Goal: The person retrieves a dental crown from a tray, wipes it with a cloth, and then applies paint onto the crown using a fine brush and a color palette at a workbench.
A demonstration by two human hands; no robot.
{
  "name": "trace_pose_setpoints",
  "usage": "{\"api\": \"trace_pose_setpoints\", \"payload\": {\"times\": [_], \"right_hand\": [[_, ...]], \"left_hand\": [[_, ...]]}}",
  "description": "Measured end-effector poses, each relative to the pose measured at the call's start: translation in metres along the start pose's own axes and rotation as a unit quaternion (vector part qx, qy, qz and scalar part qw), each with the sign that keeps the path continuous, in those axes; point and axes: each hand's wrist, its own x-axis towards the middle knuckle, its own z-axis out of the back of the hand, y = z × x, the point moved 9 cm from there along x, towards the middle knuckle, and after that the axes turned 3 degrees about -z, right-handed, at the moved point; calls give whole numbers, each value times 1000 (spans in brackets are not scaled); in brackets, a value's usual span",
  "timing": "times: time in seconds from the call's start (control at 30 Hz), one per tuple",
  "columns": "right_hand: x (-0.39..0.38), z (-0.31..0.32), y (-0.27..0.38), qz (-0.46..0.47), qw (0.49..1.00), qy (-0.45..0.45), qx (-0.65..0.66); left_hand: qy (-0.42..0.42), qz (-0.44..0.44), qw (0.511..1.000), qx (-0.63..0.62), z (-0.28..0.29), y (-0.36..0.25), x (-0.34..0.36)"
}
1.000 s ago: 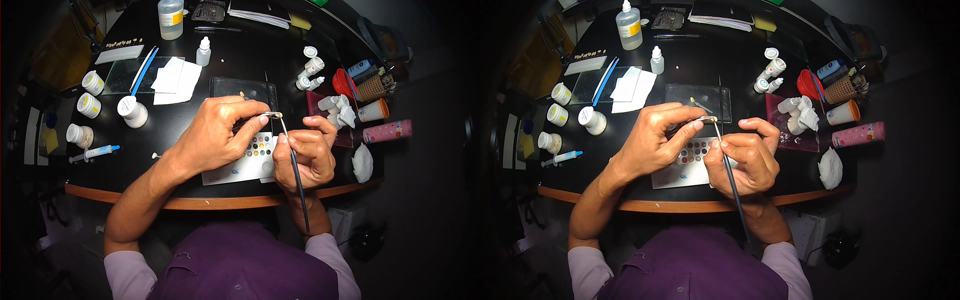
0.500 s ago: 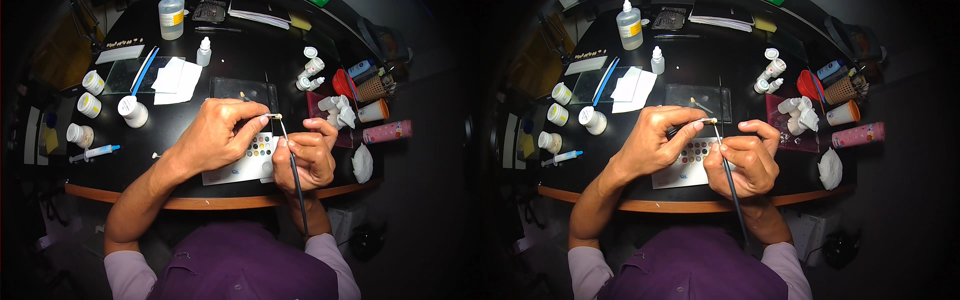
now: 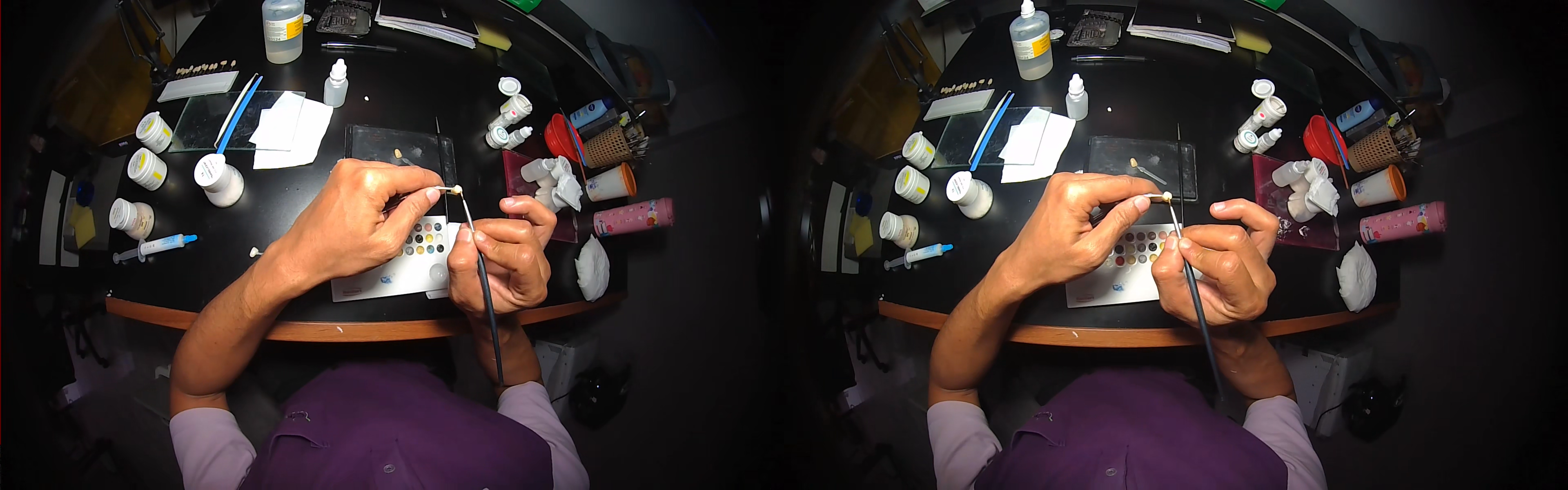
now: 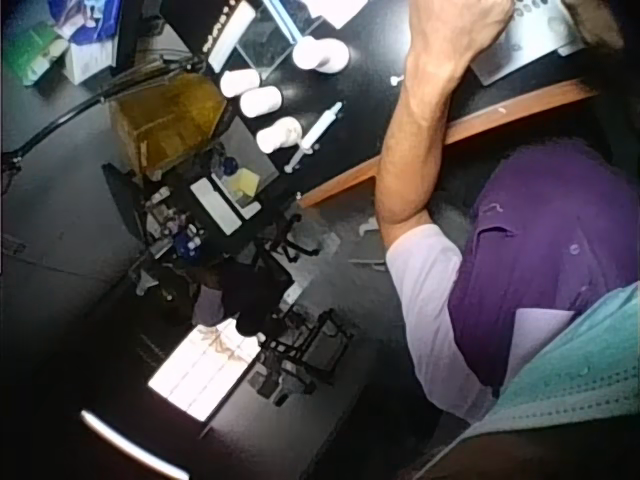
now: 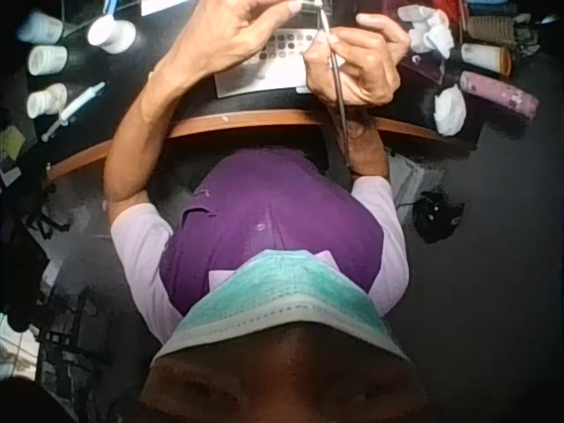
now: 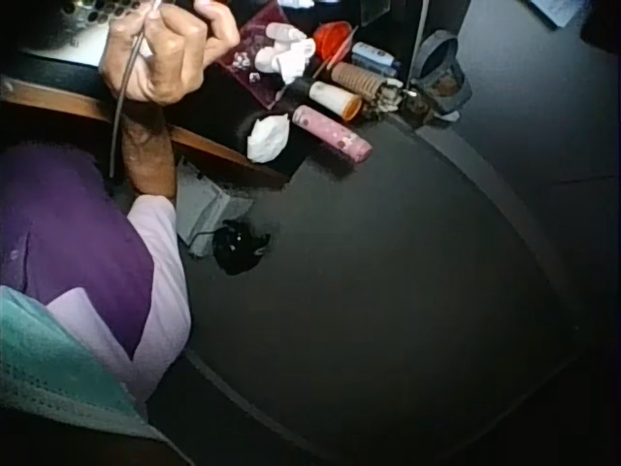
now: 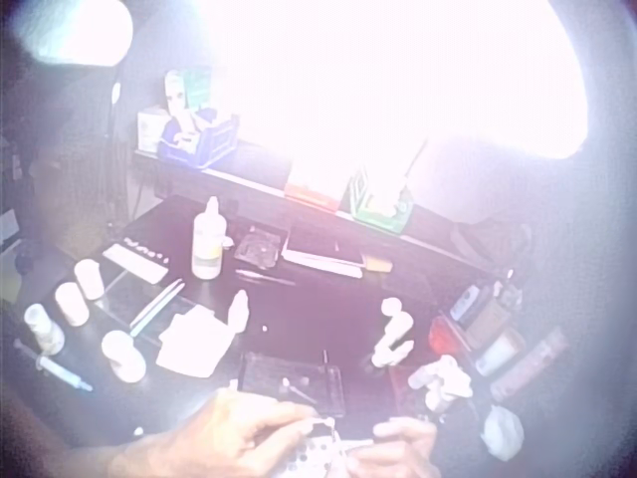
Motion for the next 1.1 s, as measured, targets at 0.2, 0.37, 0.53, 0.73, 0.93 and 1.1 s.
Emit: {"api": "trace_pose_setpoints", "payload": {"times": [0.2, 0.37, 0.53, 0.73, 0.93, 1.1], "right_hand": [[1, -2, 0, 0, 1000, 5, 5], [1, -1, 1, 3, 1000, 1, -5], [0, -2, -1, -2, 1000, 1, 3], [-1, -2, -3, -7, 1000, 3, -2], [0, -1, 0, 6, 1000, -6, 6], [-1, -1, -2, -6, 1000, 7, 8]], "left_hand": [[4, 7, 1000, -1, -1, 2, -1], [-4, -2, 1000, 3, 0, 0, 0], [-6, -7, 1000, 2, 1, 0, 0], [-12, -11, 1000, 4, 2, -1, 1], [-8, -1, 1000, -6, 2, 0, -1], [-12, -22, 1000, 6, 2, -2, 0]]}}
